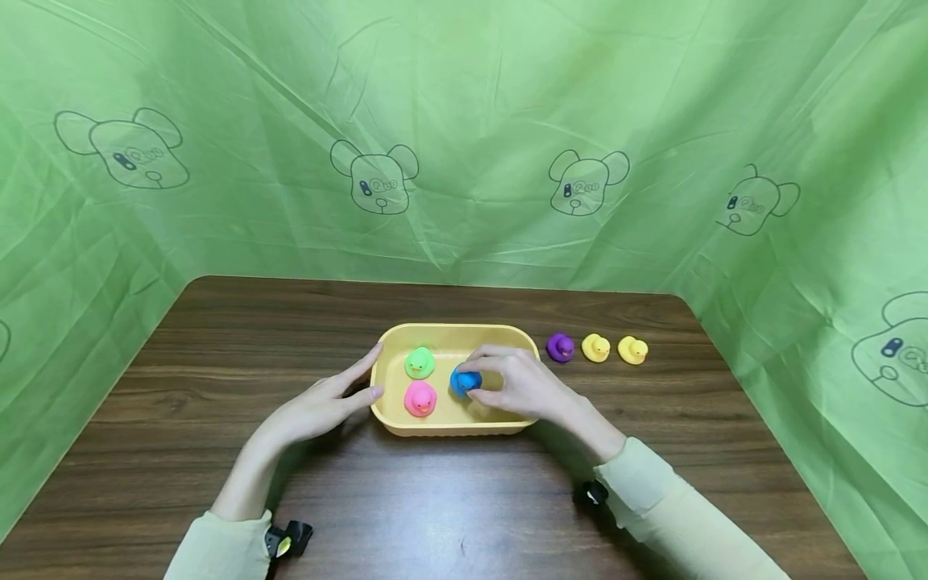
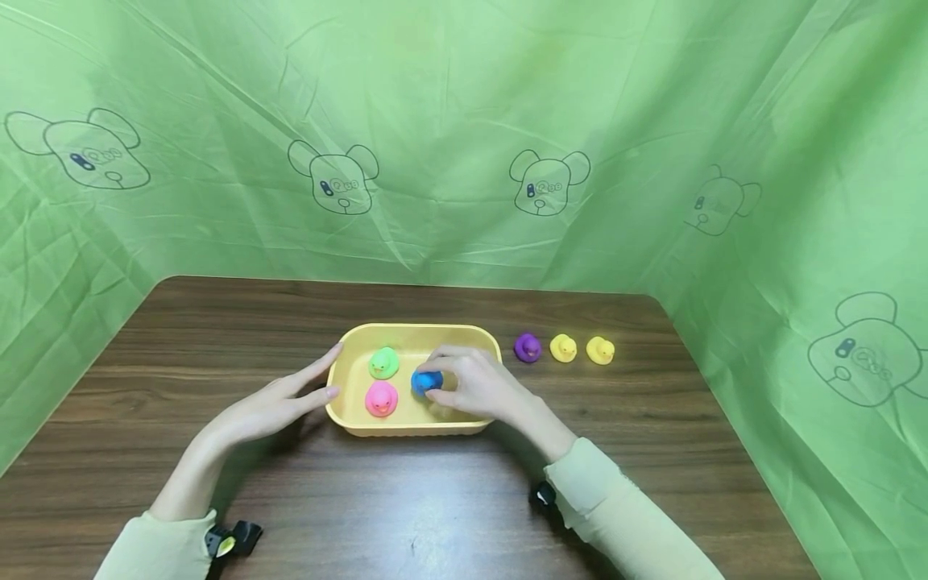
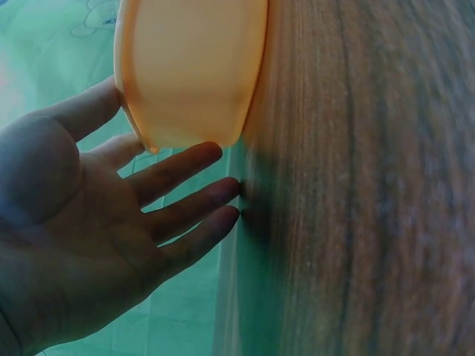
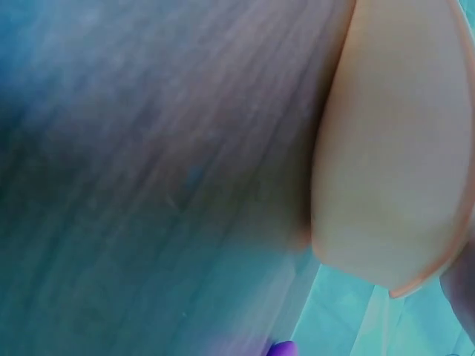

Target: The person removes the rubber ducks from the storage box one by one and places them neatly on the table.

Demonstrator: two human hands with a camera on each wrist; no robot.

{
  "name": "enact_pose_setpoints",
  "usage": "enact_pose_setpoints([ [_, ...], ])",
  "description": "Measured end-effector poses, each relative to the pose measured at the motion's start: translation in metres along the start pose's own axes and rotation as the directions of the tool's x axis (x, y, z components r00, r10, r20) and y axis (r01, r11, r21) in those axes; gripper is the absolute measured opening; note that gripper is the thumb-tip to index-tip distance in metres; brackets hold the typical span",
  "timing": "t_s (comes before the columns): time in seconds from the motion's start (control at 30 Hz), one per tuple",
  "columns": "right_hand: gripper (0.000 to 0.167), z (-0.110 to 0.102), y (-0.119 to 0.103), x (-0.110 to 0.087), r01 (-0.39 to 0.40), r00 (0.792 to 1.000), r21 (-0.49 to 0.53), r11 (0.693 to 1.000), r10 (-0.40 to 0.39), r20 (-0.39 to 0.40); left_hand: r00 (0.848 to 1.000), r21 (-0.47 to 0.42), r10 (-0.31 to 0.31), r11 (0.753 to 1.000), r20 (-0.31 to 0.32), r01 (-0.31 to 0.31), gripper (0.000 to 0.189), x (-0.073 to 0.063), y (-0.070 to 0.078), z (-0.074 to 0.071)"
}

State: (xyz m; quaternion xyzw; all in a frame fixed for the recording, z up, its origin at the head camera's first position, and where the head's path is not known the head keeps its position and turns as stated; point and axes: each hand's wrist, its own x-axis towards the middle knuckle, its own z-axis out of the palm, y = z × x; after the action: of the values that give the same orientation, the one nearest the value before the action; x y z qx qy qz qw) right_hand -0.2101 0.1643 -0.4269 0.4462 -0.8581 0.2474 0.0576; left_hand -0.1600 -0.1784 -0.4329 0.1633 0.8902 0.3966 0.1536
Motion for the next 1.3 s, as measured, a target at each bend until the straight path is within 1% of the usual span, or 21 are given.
enact_pose_setpoints([
  [0.17,0.031,-0.007,0.002,-0.001,0.004,0.999,-0.006,1.000,-0.004,-0.052,1.000,0.003,-0.002,1.000,0.004,0.002,0.073,0.000,0.000,0.000],
  [0.33,0.032,-0.015,0.004,-0.004,-0.002,0.997,-0.004,1.000,0.002,-0.083,1.000,-0.004,-0.007,1.000,0.007,0.007,0.073,0.000,0.000,0.000],
  [0.53,0.032,-0.025,0.007,-0.010,-0.034,0.996,0.038,0.999,0.038,-0.083,1.000,-0.009,-0.007,1.000,0.005,0.007,0.074,0.000,0.001,0.000],
  [0.73,0.030,-0.032,0.011,-0.020,-0.094,0.992,0.070,0.993,0.100,-0.080,1.000,-0.011,-0.013,1.000,0.004,0.013,0.074,-0.001,0.000,0.000],
  [0.93,0.032,-0.039,0.015,-0.027,-0.101,0.988,0.100,0.990,0.112,-0.111,1.000,-0.011,-0.009,1.000,0.002,0.009,0.074,0.000,0.000,0.000],
  [1.3,0.035,-0.054,0.019,-0.041,-0.148,0.976,0.161,0.976,0.170,-0.134,1.000,-0.013,-0.006,1.000,-0.001,0.006,0.074,-0.001,0.001,0.000],
])
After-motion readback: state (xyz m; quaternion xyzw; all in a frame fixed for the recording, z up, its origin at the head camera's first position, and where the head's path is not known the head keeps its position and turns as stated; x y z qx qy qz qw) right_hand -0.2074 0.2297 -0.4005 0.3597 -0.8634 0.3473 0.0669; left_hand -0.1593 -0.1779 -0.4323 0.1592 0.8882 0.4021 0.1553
